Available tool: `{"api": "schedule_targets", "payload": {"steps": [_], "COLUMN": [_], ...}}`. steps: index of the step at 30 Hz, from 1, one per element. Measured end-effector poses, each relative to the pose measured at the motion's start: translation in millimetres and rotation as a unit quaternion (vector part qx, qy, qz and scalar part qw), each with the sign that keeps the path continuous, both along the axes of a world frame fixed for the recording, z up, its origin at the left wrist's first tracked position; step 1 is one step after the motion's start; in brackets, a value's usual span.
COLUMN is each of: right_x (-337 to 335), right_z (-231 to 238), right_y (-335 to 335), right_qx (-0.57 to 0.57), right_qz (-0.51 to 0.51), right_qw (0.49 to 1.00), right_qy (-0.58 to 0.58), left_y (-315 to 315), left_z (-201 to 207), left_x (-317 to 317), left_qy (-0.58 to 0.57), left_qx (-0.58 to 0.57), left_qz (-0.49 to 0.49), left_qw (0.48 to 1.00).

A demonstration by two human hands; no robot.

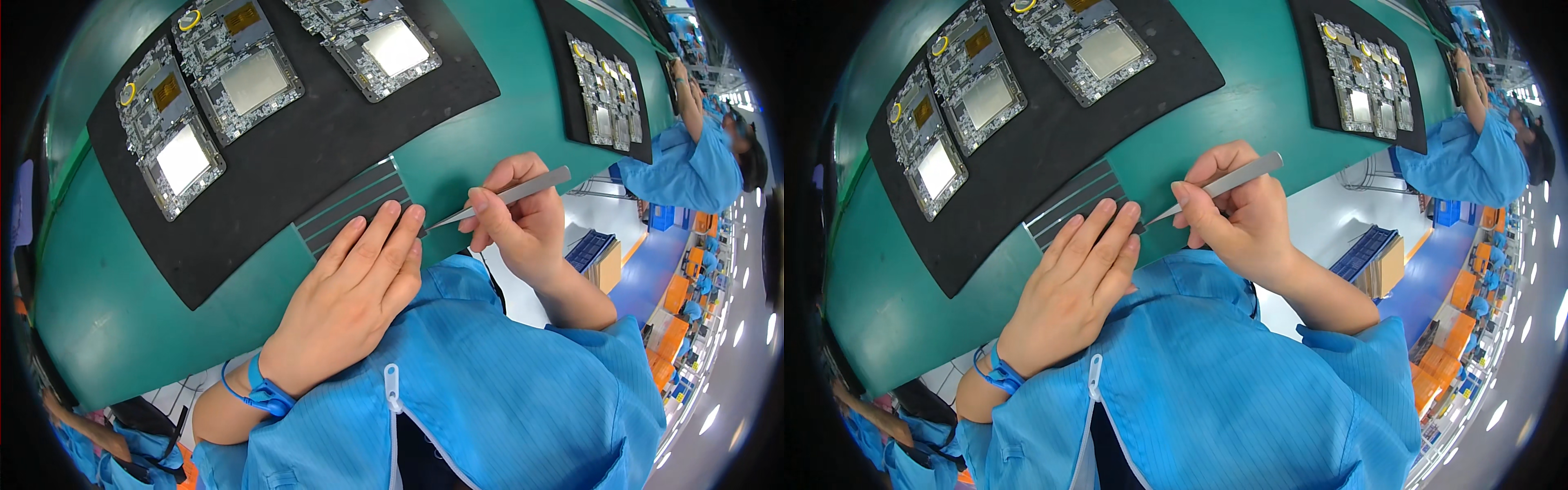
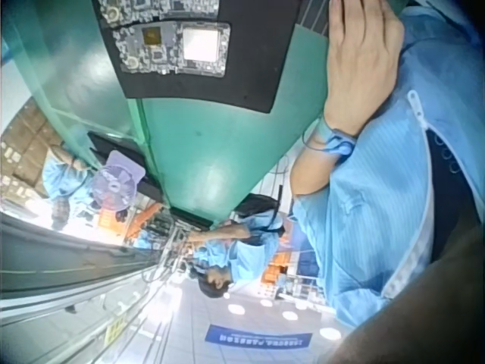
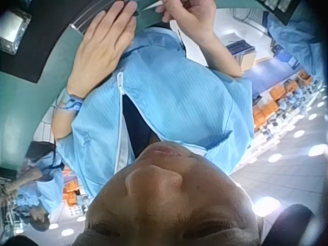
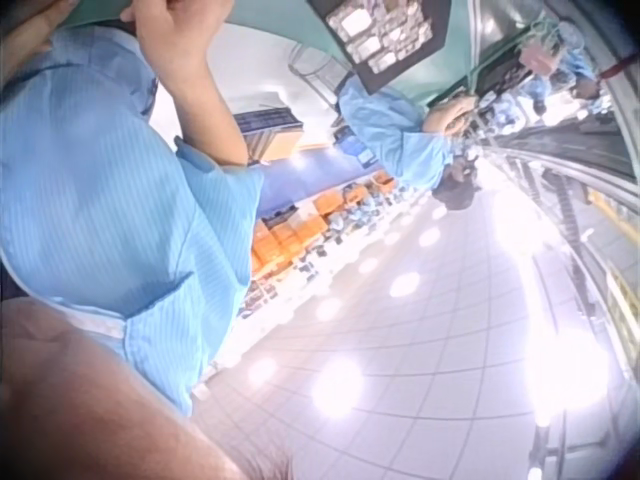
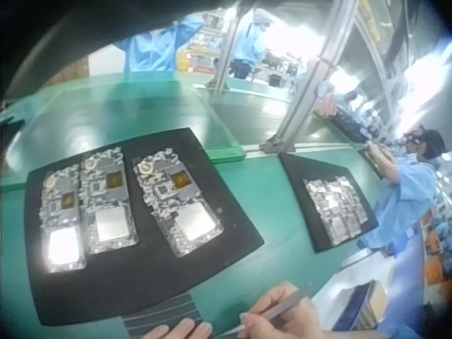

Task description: The person uses tweezers to pick small rectangular components from a strip and places them onto circuit boards. The person repeatedly picks components and places them on the boards, moving the boards along the assembly line as needed.

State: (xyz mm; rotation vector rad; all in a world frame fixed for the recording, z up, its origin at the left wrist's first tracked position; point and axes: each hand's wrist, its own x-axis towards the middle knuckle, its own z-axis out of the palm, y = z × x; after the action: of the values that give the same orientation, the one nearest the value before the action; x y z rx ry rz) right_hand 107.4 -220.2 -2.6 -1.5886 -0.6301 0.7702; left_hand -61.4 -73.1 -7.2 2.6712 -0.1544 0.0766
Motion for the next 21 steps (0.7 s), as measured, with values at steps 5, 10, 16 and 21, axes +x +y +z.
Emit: {"api": "schedule_targets", "payload": {"steps": [5, 10, 16, 21], "right_x": [4.8, 1.9, 0.3, -0.1], "right_z": [-0.3, 2.0, 0.2, -1.9], "right_y": [-2.4, -1.3, -0.5, -1.1], "right_qx": [0.024, -0.003, 0.008, 0.027], "right_qz": [0.007, 0.007, 0.011, 0.018], "right_qw": [0.999, 1.0, 1.0, 0.999], "right_qy": [0.039, 0.012, 0.006, 0.011], "left_y": [0.5, 1.1, 2.3, 3.2], "left_z": [2.7, 2.9, 3.4, 4.0], "left_x": [0.2, -0.5, -0.2, 0.1], "left_qy": [-0.001, 0.002, -0.001, -0.004], "left_qx": [0.007, 0.0, -0.005, -0.005], "left_qz": [0.0, -0.001, 0.001, 0.001], "left_qw": [1.0, 1.0, 1.0, 1.0]}}
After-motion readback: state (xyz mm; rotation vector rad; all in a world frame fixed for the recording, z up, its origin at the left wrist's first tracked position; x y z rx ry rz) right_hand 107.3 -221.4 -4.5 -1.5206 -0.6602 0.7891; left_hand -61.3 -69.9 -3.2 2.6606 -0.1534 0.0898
